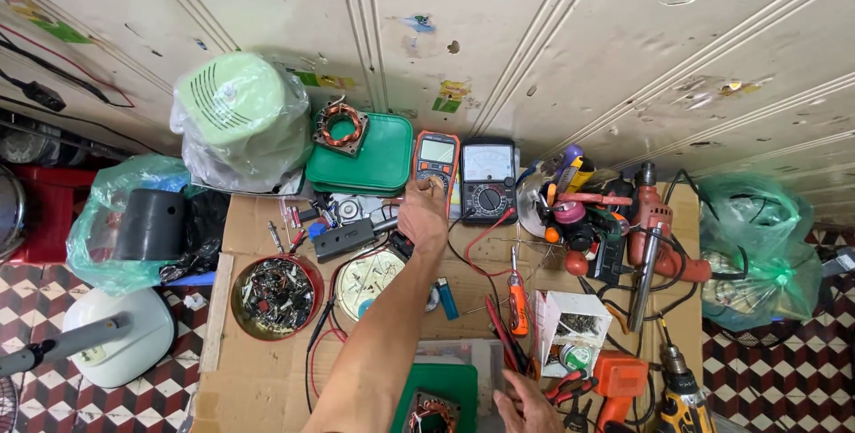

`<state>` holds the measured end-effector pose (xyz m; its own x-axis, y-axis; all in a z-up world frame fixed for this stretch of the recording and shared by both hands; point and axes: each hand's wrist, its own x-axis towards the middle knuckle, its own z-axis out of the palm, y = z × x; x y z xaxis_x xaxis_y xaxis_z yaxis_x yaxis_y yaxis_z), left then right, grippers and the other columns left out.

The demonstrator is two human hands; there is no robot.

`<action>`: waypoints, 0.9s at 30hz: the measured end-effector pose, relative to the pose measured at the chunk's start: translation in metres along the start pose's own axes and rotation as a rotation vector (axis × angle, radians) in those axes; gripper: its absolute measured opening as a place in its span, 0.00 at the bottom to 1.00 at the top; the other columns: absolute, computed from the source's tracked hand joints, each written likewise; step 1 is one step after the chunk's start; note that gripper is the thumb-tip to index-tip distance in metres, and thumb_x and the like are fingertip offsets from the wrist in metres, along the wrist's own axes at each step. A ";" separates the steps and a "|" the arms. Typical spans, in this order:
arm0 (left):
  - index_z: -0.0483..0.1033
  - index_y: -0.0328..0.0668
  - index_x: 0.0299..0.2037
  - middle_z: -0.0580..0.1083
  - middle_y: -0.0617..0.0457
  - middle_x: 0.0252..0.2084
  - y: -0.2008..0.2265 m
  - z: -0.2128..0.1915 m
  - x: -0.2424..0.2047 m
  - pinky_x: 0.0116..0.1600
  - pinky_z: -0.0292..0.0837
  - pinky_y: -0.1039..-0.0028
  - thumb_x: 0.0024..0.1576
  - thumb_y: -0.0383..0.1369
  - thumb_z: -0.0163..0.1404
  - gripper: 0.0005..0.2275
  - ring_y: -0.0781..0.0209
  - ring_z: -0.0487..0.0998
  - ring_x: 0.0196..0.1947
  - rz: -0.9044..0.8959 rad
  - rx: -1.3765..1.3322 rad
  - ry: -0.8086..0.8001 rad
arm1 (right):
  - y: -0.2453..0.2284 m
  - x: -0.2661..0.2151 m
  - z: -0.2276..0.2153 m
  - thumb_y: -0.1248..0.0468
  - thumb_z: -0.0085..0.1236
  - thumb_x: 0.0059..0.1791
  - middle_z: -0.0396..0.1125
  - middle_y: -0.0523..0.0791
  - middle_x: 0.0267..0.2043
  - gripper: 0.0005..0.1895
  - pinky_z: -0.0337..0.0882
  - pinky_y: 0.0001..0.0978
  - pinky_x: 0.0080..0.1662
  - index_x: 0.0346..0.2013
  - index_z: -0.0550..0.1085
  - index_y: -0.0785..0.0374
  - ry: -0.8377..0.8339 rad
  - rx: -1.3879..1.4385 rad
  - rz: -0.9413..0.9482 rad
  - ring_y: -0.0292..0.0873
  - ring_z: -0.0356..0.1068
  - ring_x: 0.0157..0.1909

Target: The person carries a small appliance motor to a workbench, then uses multimeter test probes on the motor's winding wires to check its coils. They manipulate the wire leads, reposition the motor stator, and use pliers on the motor while continuing to work at the bench.

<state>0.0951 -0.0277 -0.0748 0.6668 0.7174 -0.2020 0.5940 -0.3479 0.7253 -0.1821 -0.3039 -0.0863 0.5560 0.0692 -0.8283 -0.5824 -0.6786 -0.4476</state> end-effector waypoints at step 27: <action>0.61 0.45 0.65 0.64 0.38 0.65 -0.039 -0.112 0.010 0.54 0.71 0.53 0.52 0.33 0.61 0.31 0.35 0.71 0.57 0.396 -0.005 -0.366 | -0.398 0.115 -0.052 0.47 0.62 0.47 0.76 0.55 0.42 0.19 0.72 0.47 0.50 0.41 0.82 0.58 0.463 -0.421 -0.248 0.56 0.75 0.46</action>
<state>0.0276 0.0604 -0.0316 0.9530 0.2746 -0.1279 0.2639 -0.5456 0.7954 0.1449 -0.0641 0.0142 0.8951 0.0029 -0.4458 -0.1755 -0.9169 -0.3583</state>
